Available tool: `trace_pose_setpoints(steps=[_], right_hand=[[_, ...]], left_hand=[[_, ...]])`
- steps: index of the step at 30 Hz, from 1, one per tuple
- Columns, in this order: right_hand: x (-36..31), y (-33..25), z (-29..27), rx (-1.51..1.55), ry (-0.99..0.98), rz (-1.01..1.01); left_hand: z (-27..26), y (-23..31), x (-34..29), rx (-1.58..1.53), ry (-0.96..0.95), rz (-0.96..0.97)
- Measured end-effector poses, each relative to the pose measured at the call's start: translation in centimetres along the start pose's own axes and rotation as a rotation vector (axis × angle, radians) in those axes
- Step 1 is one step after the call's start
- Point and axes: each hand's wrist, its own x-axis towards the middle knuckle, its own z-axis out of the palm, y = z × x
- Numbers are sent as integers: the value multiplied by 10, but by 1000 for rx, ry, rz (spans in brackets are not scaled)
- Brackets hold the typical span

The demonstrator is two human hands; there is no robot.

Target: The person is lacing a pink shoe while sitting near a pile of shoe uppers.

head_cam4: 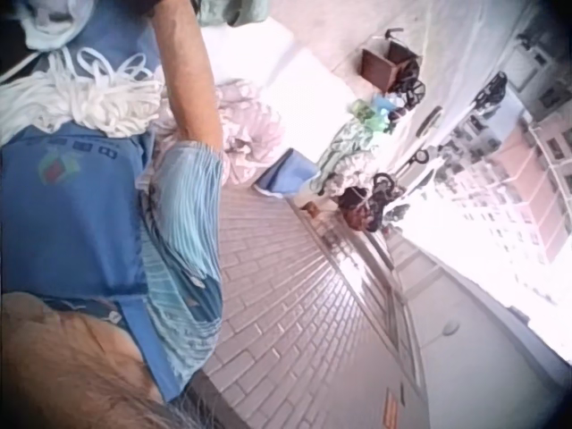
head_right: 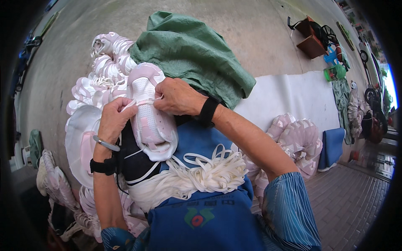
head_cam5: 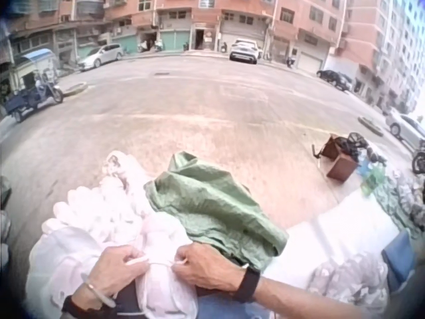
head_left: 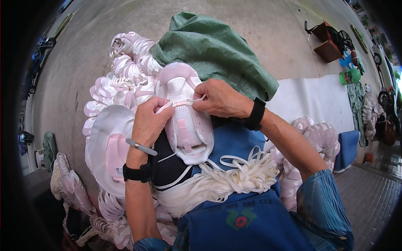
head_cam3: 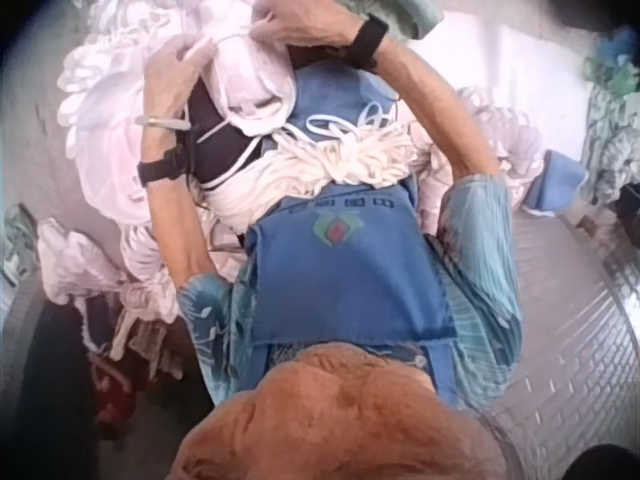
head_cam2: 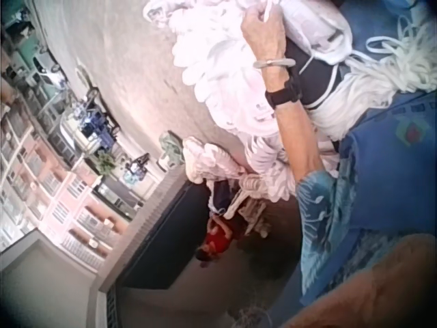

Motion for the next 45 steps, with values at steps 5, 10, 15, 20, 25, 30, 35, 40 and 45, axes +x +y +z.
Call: trace_pose_setpoints(steps=[5,10,15,20,25,30,35,40,45], right_hand=[[-7,5,6,-145,82,-161],[-6,2,9,-94,149,-210],[-2,1,3,61,30,-87],[7,5,-7,132,-171,39],[16,9,-15,-87,-31,-104],[6,13,-15,-102,160,-192],[-16,1,-15,80,9,-111],[-20,-2,1,-155,3,-138],[-20,-2,3,-71,108,-164]], left_hand=[[0,8,2,34,-21,6],[-4,0,6,143,10,151],[-5,6,5,30,-53,-32],[-5,3,15,90,-64,-99],[-1,-18,23,141,-22,128],[-4,-12,9,404,403,562],[2,13,-28,195,128,110],[3,-7,-38,263,146,193],[5,-4,-36,443,170,127]])
